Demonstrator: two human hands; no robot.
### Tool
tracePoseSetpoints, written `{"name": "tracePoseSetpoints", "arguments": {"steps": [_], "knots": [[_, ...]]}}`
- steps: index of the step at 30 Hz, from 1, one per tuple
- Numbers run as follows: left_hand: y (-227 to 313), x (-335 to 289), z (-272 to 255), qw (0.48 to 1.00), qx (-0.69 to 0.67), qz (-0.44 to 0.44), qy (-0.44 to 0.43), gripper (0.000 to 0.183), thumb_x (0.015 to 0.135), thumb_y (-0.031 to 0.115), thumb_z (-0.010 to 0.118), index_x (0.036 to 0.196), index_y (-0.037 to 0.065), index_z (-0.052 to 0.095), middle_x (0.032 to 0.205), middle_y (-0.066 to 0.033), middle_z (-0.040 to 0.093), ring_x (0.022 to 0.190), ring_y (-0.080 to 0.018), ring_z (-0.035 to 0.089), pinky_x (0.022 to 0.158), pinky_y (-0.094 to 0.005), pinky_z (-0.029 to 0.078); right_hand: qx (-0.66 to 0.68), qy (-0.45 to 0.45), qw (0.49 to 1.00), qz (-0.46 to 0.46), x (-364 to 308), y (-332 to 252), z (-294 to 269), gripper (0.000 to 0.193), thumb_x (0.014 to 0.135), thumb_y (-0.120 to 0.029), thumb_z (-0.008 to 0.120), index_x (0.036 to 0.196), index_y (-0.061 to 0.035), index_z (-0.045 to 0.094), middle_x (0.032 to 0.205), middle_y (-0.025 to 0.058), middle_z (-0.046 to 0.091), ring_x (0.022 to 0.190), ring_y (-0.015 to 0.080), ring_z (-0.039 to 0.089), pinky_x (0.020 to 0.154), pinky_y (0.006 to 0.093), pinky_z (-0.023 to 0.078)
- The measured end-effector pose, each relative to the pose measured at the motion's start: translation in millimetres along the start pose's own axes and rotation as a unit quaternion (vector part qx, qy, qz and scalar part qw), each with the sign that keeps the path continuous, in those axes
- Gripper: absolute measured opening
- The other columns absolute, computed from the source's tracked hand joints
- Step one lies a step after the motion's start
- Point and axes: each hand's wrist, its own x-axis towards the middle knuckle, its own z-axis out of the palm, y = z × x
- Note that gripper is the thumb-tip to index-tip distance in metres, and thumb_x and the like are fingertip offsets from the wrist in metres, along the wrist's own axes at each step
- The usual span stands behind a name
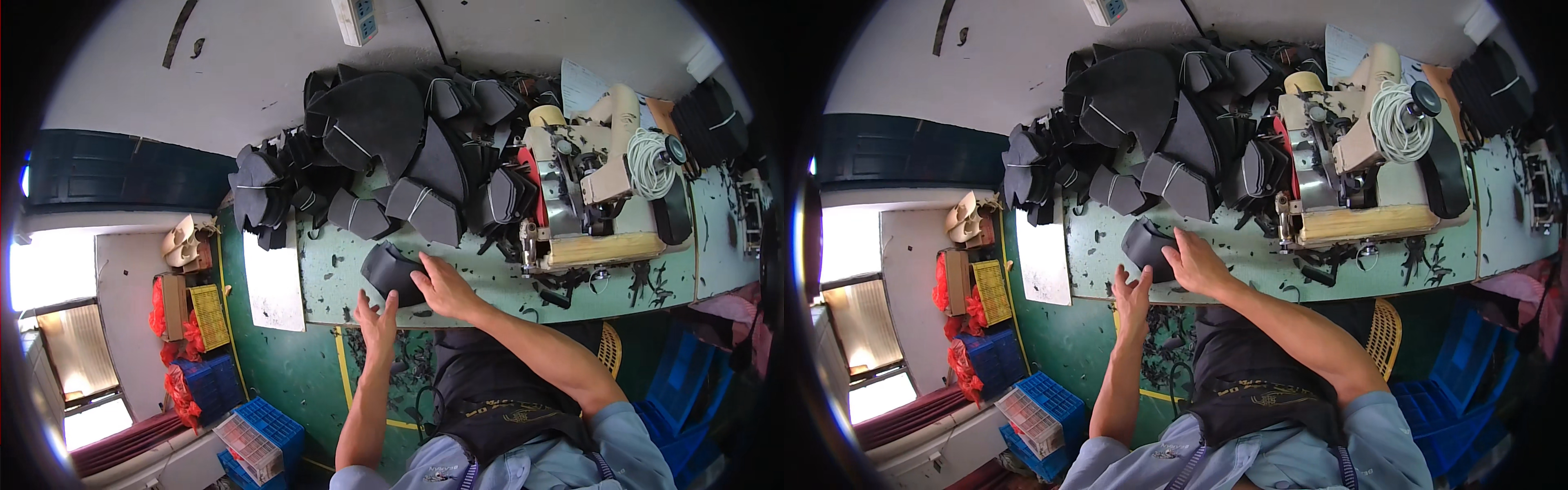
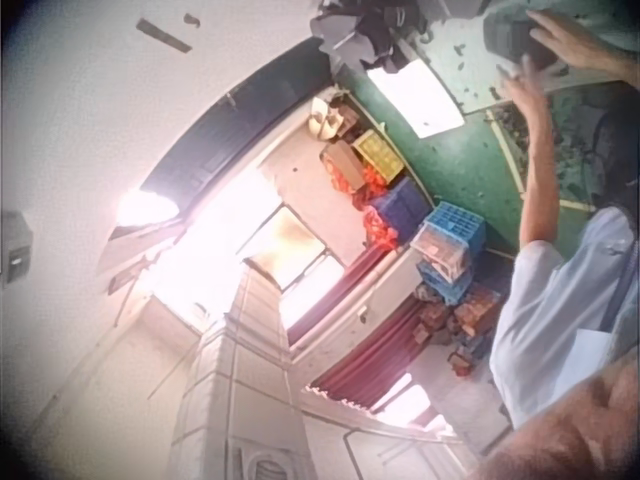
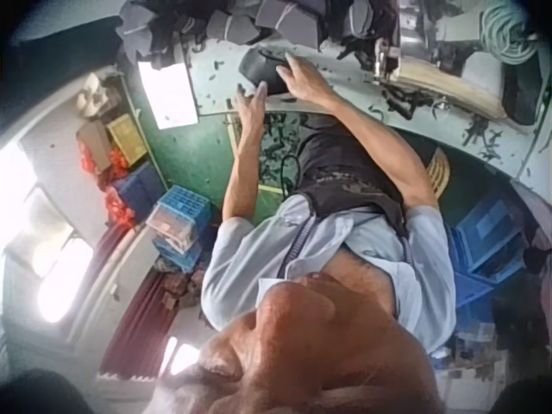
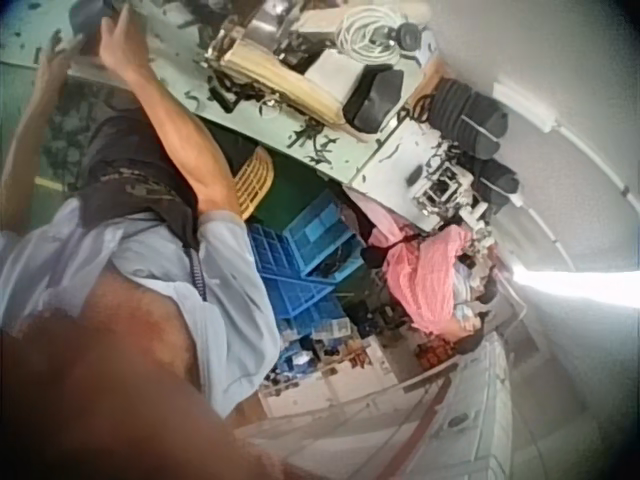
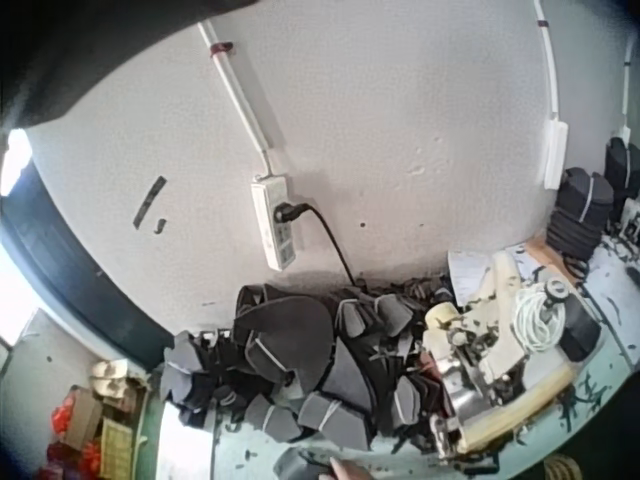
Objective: The person trims the edges of leather shoe upper components using a skiving machine, collecting the leather scraps in a basket.
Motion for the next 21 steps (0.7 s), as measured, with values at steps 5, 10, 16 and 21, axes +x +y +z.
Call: {"name": "tracePoseSetpoints", "arguments": {"steps": [5, 10, 16, 21], "knots": [[-20, 22, 15, 0.967, -0.23, -0.008, -0.11, 0.064, 0.083, 0.016, 0.072, 0.133, -0.005, 0.039, 0.112, -0.0128, 0.058, 0.102, -0.0205, 0.056, 0.087, -0.0314, 0.044, -0.001, -0.05, 0.999, 0.005, -5, -9, 12, 0.048, 0.094, -0.023, 0.053, 0.126, 0.013, 0.045, 0.121, 0.0329, 0.053, 0.111, 0.0463, 0.052, 0.095, 0.0483, 0.043], [-11, 16, 13, 0.97, -0.212, -0.004, -0.122, 0.052, 0.078, 0.004, 0.071, 0.119, -0.001, 0.041, 0.105, -0.0123, 0.058, 0.096, -0.0193, 0.055, 0.083, -0.0312, 0.045, 0.019, -0.004, 0.999, -0.047, -27, 14, 19, 0.045, 0.09, -0.016, 0.057, 0.125, 0.0111, 0.046, 0.127, 0.0288, 0.05, 0.112, 0.0443, 0.051, 0.097, 0.0475, 0.042], [9, -8, -6, 0.964, -0.099, 0.18, -0.171, 0.045, 0.071, 0.002, 0.07, 0.111, 0.003, 0.048, 0.099, -0.0102, 0.06, 0.088, -0.0188, 0.057, 0.08, -0.0329, 0.046, 0.213, -0.021, 0.974, 0.074, -37, -5, -33, 0.07, 0.08, 0.001, 0.063, 0.142, -0.0016, 0.032, 0.136, 0.023, 0.044, 0.127, 0.0366, 0.045, 0.106, 0.0403, 0.037], [19, -11, -6, 0.876, 0.152, 0.412, -0.201, 0.051, 0.063, -0.001, 0.065, 0.114, 0.006, 0.06, 0.101, -0.0125, 0.059, 0.103, -0.0314, 0.053, 0.094, -0.0419, 0.041, 0.122, -0.011, 0.99, -0.072, -40, 8, -62, 0.087, 0.064, 0.01, 0.056, 0.145, -0.0027, 0.03, 0.139, 0.021, 0.04, 0.133, 0.037, 0.037, 0.113, 0.0399, 0.029]]}}
